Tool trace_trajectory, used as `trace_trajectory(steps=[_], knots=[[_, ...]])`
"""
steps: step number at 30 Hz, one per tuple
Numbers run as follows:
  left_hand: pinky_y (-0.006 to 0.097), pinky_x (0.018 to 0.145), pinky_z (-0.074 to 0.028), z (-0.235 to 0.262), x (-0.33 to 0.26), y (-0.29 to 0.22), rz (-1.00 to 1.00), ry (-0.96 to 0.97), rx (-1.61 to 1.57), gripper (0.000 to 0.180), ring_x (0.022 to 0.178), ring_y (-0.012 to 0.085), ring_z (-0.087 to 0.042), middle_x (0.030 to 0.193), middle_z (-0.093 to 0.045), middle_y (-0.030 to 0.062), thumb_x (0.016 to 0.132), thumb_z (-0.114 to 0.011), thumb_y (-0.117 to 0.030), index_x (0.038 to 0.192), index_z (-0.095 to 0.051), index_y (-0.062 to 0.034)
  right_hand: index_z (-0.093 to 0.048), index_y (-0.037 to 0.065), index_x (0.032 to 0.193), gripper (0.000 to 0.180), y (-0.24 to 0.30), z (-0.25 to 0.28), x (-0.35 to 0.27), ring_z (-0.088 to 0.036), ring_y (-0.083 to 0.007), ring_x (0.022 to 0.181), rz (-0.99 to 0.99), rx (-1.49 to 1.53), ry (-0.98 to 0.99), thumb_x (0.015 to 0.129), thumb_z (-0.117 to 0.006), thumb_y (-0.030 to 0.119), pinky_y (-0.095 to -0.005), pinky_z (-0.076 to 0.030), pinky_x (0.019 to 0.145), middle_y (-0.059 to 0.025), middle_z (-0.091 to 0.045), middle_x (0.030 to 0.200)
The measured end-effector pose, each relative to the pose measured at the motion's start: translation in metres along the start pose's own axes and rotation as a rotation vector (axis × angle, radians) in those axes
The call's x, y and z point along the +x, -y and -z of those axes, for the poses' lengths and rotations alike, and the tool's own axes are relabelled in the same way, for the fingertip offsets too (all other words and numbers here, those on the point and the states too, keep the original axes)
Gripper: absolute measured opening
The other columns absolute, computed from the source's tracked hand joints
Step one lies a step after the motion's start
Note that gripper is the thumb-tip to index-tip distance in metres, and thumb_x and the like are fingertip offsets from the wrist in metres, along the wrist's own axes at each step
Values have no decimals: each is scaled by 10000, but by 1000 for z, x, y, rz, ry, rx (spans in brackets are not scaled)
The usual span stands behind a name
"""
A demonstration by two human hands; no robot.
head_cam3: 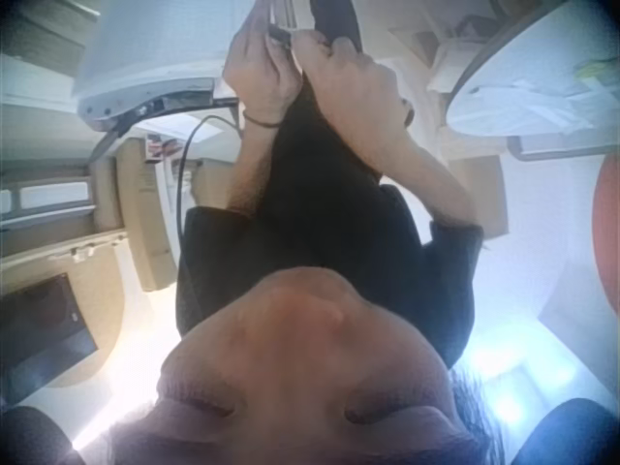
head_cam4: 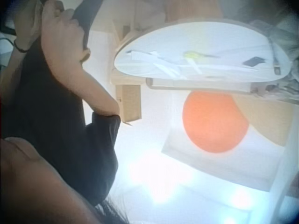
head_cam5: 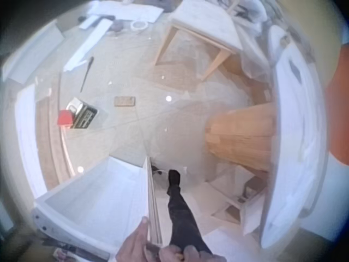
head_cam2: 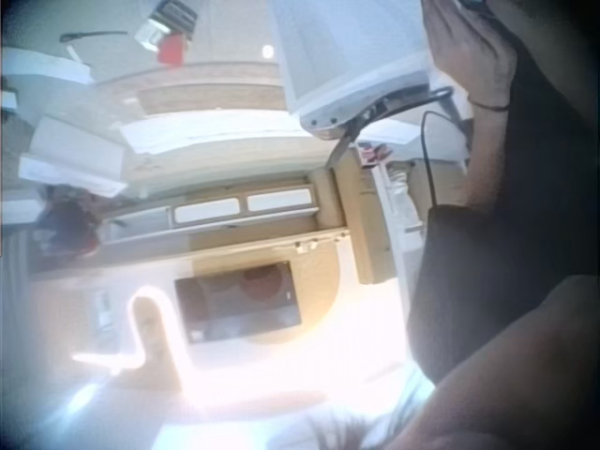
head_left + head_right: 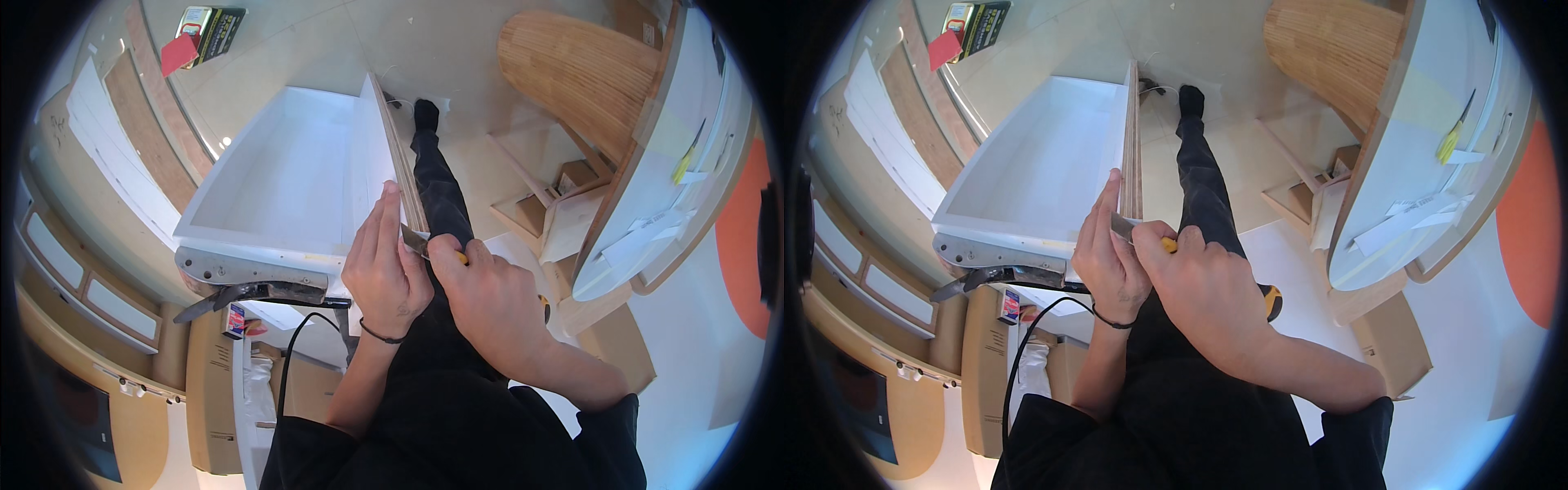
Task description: The person assembles a white cabinet by attaching a metal bracket to its side using a utility knife and a metal file. They repeatedly scrape and file the bracket and cabinet edge to smooth the fit, then use the knife to trim excess material along the joint.
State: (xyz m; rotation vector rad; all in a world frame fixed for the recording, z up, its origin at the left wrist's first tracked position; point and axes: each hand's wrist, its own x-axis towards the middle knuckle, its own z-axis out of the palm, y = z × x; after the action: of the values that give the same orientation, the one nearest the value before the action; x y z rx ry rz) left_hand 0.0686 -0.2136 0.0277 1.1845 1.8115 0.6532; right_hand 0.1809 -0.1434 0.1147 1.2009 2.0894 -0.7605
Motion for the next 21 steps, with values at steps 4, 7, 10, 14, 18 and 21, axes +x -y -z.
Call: trace_trajectory(steps=[4, 7, 10, 14, 18, 21], knots=[[447, 886, -545, 0, 0, -1, -1, -2, 16, 525, 1071, 421, -679, 1233, -669, 263, 936, -453, -111, 1428, -530, 56, -494, 67, 1052, 234, -2, 1, 2, -643, -190, 562, 11, 47, -4, 877, -649, 86, -299, -486, 469, -54, -544, 703], [446, 881, -547, -1, 0, 0, 4, -4, 13, 524, 1069, 423, -679, 1230, -670, 264, 940, -455, -121, 1428, -530, 55, -492, 69, 1048, 235, -2, 2, 4, -647, -199, 562, 13, 39, -3, 876, -651, 85, -301, -484, 466, -54, -550, 694], [440, 870, -550, -1, 0, 0, -7, -8, 32, 520, 1063, 417, -681, 1240, -668, 259, 945, -455, -131, 1424, -534, 55, -494, 74, 1038, 225, -1, 2, 7, -653, -213, 563, 8, 60, -13, 879, -652, 84, -308, -488, 468, -55, -558, 689], [433, 852, -554, -1, 0, -1, 15, -4, 35, 509, 1041, 409, -685, 1253, -667, 250, 952, -459, -140, 1415, -540, 58, -483, 82, 1003, 203, -2, 0, 8, -656, -239, 566, 0, 108, -17, 884, -647, 81, -337, -499, 475, -63, -571, 699], [428, 844, -554, -1, 0, -1, 2, -20, 54, 502, 1030, 404, -685, 1251, -669, 244, 951, -468, -133, 1409, -544, 58, -500, 65, 1023, 188, -6, 0, 0, -645, -176, 536, 12, 94, -21, 901, -634, 115, -289, -490, 454, -50, -563, 685], [430, 849, -553, -2, 0, 0, -15, -22, 42, 508, 1039, 406, -680, 1258, -665, 244, 948, -482, -131, 1417, -535, 59, -511, 58, 1033, 186, -8, -1, -5, -629, -133, 507, 20, 10, -31, 907, -628, 126, -257, -480, 438, -33, -546, 670]])
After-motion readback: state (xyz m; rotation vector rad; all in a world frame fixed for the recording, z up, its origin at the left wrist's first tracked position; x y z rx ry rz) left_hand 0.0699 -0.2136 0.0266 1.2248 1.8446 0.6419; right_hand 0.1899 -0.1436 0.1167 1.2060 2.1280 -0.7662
